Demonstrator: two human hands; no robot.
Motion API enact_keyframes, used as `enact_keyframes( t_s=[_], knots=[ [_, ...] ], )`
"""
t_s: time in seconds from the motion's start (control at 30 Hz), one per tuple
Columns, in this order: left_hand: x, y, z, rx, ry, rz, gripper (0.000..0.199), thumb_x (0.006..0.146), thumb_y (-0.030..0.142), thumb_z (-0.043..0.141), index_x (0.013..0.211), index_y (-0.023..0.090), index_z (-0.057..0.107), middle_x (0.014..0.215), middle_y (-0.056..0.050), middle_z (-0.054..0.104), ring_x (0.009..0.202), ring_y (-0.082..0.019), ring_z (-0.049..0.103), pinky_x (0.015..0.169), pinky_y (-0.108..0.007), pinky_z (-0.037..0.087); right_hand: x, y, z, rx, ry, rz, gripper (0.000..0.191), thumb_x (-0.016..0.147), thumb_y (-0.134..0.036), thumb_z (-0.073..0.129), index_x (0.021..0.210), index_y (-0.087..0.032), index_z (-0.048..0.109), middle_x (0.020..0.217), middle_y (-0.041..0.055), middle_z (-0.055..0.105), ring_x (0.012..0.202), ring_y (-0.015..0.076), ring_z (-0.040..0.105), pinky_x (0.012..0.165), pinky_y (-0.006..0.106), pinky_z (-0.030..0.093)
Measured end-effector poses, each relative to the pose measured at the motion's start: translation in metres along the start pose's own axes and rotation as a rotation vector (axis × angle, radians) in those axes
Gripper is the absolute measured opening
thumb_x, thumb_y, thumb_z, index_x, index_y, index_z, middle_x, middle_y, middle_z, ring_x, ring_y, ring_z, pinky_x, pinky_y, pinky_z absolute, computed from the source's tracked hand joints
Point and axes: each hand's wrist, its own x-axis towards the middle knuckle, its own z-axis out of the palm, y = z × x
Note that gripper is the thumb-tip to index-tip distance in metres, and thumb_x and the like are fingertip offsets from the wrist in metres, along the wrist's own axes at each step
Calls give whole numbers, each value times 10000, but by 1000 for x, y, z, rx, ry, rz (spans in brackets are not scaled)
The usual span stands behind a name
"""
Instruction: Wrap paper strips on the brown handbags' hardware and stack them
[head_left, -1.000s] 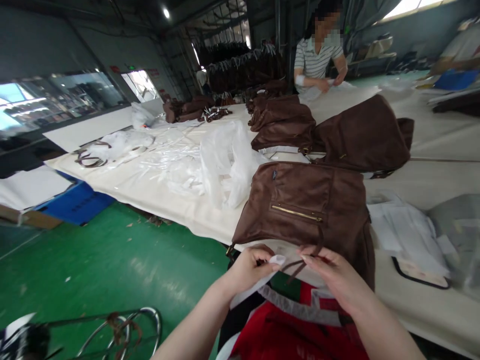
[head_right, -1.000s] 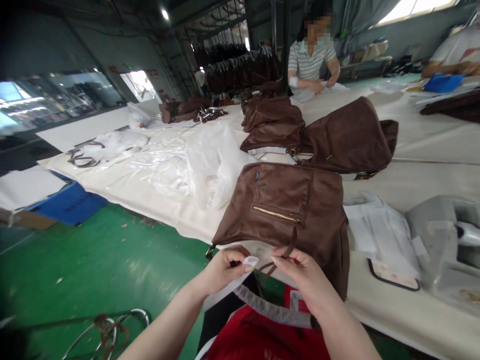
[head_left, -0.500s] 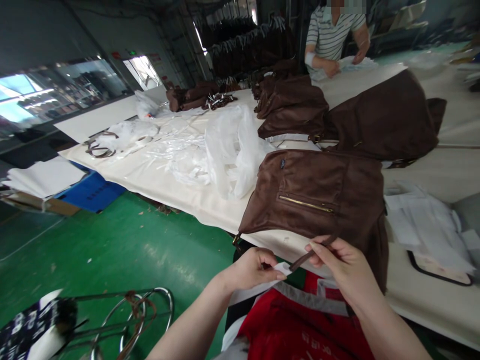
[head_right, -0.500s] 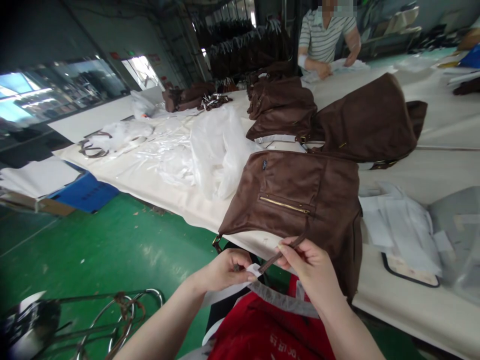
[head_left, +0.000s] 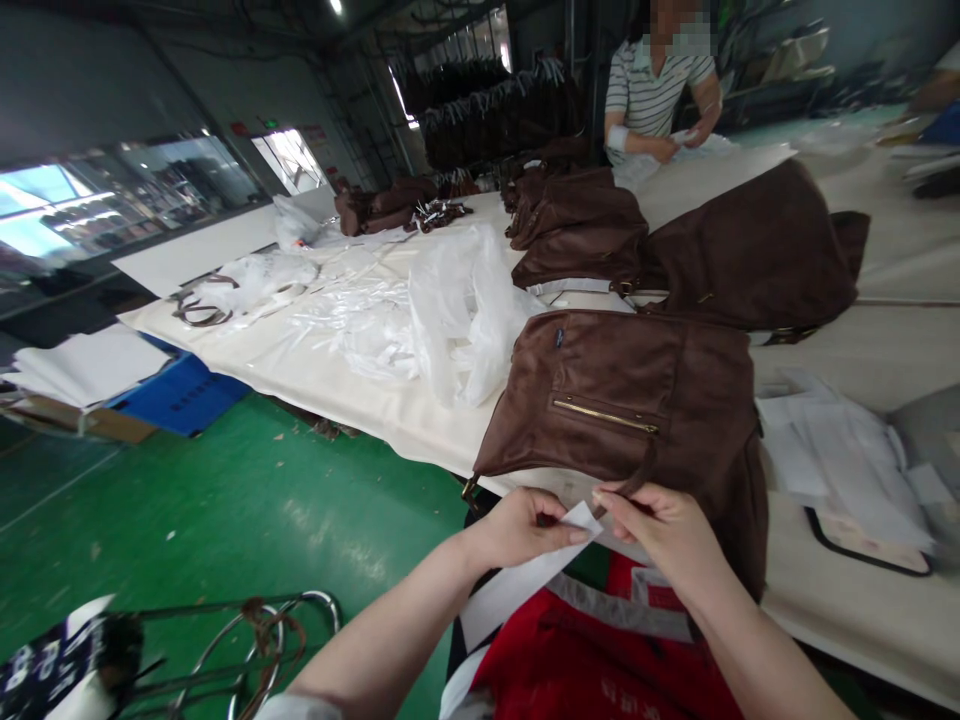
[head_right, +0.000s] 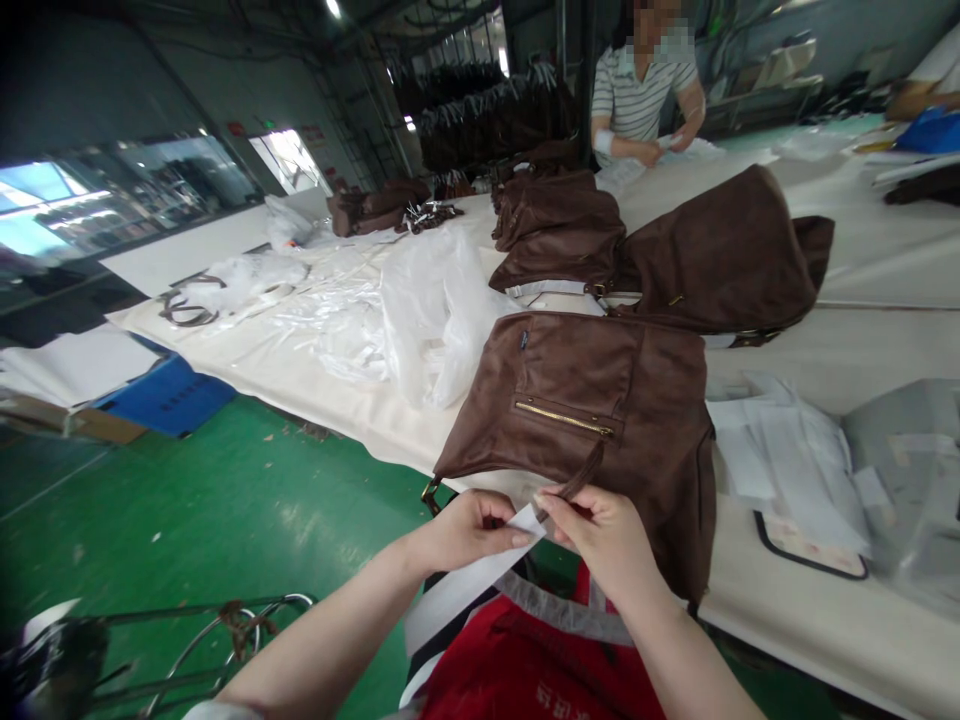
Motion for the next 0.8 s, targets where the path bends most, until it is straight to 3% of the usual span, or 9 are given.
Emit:
enact_keyframes(
  t_s=[0.13, 0.23, 0.4, 0.67, 0.73, 0.8],
  knots=[
    [18, 18, -2, -24, 49, -30, 513, 757, 618, 601, 635, 121, 574, 575, 53, 359, 532, -64, 281, 475, -217, 227, 10, -3, -3, -93, -48, 5, 421, 764, -549, 626, 899, -167, 738, 438, -40, 518, 408, 120, 466, 411, 230, 347],
    [28, 34, -3, 62, 61, 4, 543, 776, 634, 558, 567, 134, 514, 554, 54, 325, 533, -68, 272, 476, -220, 223, 13, -10, -12, -104, 13, -56, 483, 789, -579, 585, 1011, -162, 685, 456, -46, 520, 429, 140, 499, 441, 244, 363],
    [32, 48, -5, 178, 33, 28, 552, 808, 628, 506, 533, 152, 453, 558, 46, 310, 538, -76, 276, 481, -226, 232, 18, -22, -40, -326, 174, -105, 485, 883, -615, 419, 631, -225, 558, 489, -6, 591, 419, 139, 528, 515, 266, 402],
    [38, 49, 4, 266, 128, -75, 577, 802, 664, 466, 513, 171, 386, 528, 51, 277, 512, -74, 250, 446, -241, 177, 26, -20, -43, -575, 92, -159, 494, 857, -538, 500, 463, -241, 486, 442, 6, 596, 438, 164, 555, 488, 286, 348],
    [41, 48, 5, 295, 157, -80, 577, 803, 658, 464, 502, 171, 388, 524, 50, 275, 511, -76, 253, 445, -243, 177, 24, -17, -48, -638, 167, -183, 449, 839, -552, 527, 517, -240, 557, 488, 10, 622, 471, 175, 574, 492, 295, 347],
    [44, 48, 6, 321, 183, -72, 569, 810, 643, 460, 499, 171, 394, 522, 49, 280, 511, -77, 256, 446, -243, 181, 24, -14, -56, -629, 303, -219, 319, 802, -545, 587, 740, -241, 663, 623, 9, 682, 547, 188, 614, 525, 297, 389]
  ],
)
